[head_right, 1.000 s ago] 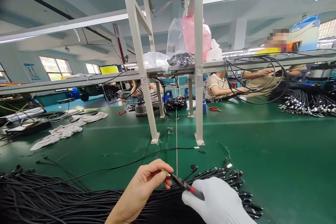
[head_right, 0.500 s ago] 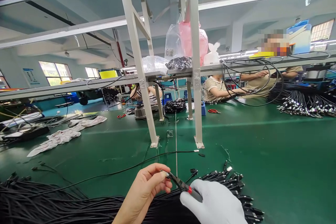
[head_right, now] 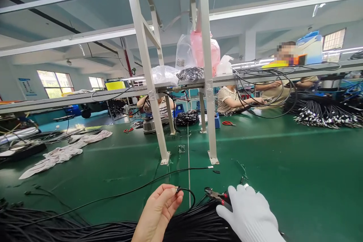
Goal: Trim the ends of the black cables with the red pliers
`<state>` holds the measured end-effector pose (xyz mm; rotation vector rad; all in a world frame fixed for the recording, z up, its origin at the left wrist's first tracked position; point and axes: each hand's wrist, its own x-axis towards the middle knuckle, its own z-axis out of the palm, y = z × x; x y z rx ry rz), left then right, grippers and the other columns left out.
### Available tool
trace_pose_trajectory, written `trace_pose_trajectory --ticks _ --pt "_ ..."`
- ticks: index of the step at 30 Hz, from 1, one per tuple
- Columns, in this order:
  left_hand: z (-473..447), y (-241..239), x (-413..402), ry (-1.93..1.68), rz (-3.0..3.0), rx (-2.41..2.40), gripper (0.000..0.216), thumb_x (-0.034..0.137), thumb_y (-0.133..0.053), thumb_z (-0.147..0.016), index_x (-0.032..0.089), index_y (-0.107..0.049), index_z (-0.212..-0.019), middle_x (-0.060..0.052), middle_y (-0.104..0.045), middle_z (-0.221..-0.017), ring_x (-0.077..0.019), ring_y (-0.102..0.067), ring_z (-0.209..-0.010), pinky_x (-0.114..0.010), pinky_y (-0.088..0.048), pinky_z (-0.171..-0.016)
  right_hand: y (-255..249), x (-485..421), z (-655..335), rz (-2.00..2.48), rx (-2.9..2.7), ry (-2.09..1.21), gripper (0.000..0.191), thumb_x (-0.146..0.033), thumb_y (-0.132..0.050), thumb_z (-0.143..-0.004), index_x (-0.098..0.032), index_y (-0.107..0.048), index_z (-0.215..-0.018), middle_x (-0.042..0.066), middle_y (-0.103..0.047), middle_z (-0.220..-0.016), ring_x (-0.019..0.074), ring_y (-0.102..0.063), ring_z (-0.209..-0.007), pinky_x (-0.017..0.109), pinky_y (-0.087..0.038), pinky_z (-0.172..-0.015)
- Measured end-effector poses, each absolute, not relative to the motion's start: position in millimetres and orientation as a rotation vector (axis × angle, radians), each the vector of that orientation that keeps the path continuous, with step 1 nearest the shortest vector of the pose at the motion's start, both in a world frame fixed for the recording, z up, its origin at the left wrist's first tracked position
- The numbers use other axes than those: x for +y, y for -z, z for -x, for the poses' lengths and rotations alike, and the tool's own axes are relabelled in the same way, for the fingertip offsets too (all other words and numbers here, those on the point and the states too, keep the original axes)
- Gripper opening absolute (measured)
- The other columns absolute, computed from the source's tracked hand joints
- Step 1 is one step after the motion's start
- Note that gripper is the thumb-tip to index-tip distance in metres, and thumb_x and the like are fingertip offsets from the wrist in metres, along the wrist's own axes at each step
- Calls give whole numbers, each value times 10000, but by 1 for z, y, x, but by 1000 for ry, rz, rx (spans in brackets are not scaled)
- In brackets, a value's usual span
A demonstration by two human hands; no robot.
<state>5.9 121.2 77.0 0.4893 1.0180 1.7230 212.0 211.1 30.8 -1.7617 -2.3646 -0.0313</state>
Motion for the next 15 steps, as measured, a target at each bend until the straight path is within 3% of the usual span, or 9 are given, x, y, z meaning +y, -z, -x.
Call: trace_pose_trajectory --ticks 3,5,8,10,15 --pt "-7 -74 123 -1767 -483 1025 157 32 -755 -741 111 -664 -640 -42 -667 -677 -148 -691 -670 -249 -598 -687 -42 207 -213 1632 -2272 -177 485 -490 -585 -763 -223 -672 -1159 146 -646 -1222 358 -579 -1082 484 -405 -902" --pt "-7 -70 125 -1771 -492 1035 142 48 -781 -726 108 -679 -648 -39 -669 -679 -133 -677 -652 -230 -586 -660 -53 198 -210 1516 -2126 -339 491 -539 -565 -782 -265 -656 -1179 105 -630 -1281 328 -573 -1118 457 -403 -934" --pt "-9 -63 129 -1759 -505 1032 171 106 -871 -638 112 -701 -659 -31 -679 -684 -113 -655 -635 -204 -563 -636 -63 181 -195 1319 -2022 -828 376 -535 -422 -883 -271 -685 -930 39 -722 -946 217 -646 -845 352 -459 -776" --pt "-13 -59 131 -1743 -526 1010 257 170 -935 -542 118 -705 -644 -33 -693 -691 -114 -655 -641 -208 -558 -651 -63 174 -184 1156 -1923 -1328 377 -496 -416 -887 -219 -667 -842 28 -697 -746 165 -626 -645 299 -453 -641" --pt "-29 -53 132 -1725 -568 1042 365 269 -977 -415 139 -689 -598 -56 -741 -738 -116 -643 -616 -230 -540 -643 -50 188 -174 999 -1557 -1920 487 -590 -697 -675 -161 -661 -903 52 -680 -746 166 -638 -607 254 -433 -518"
